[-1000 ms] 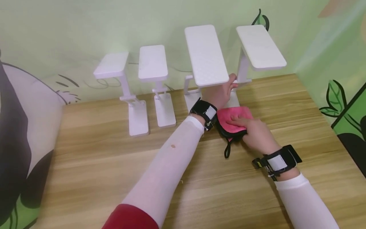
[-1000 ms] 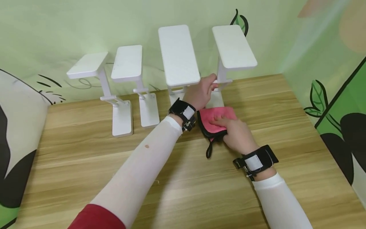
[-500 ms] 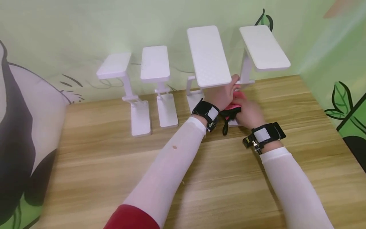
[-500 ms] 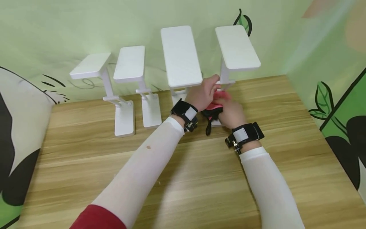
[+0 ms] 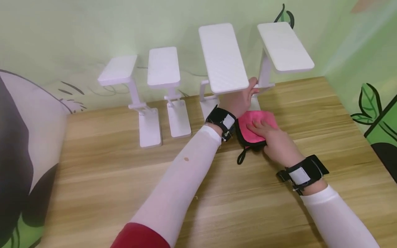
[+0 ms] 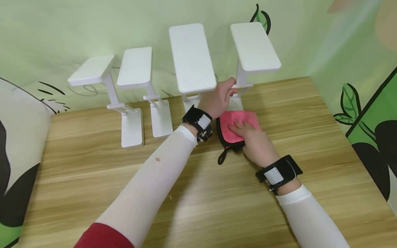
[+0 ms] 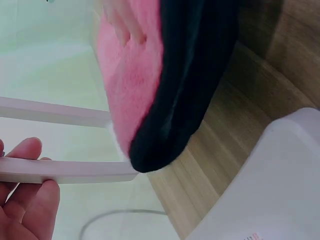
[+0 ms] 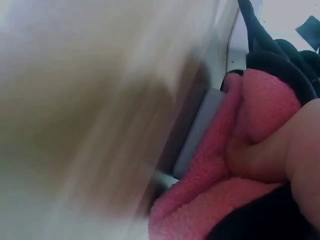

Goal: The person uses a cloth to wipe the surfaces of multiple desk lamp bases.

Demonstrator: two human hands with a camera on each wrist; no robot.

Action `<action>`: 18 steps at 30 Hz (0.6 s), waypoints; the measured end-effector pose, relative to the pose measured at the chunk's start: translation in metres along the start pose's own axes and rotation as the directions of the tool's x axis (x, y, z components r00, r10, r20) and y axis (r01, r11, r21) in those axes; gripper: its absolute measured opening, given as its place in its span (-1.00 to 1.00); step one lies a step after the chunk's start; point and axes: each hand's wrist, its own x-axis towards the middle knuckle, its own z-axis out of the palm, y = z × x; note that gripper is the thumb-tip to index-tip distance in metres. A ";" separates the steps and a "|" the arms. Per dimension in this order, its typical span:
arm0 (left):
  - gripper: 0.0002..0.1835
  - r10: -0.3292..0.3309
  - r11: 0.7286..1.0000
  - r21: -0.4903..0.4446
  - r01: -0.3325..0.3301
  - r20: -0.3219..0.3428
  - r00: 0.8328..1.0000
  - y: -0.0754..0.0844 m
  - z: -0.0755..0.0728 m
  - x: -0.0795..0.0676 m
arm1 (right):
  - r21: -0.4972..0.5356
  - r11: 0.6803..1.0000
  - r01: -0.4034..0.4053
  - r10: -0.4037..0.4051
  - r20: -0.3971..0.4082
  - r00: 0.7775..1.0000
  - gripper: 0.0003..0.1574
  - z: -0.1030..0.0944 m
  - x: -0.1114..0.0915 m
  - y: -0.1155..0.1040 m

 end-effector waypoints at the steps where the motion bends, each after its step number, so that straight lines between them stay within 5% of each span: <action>1: -0.73 -0.001 1.000 -0.007 0.001 0.001 1.000 0.000 -0.001 0.000 | 0.003 1.000 0.006 -0.006 0.000 1.000 -0.03 -0.001 0.001 0.001; 12: -0.77 -0.012 0.998 -0.059 0.012 -0.007 1.000 0.001 0.003 0.000 | 0.034 0.999 0.000 0.002 -0.069 0.998 -0.36 -0.005 0.068 0.021; 18: -0.78 -0.023 0.999 -0.034 0.023 0.015 1.000 0.001 0.000 -0.001 | 0.064 0.998 0.015 -0.008 -0.098 0.995 -0.36 -0.001 0.069 0.024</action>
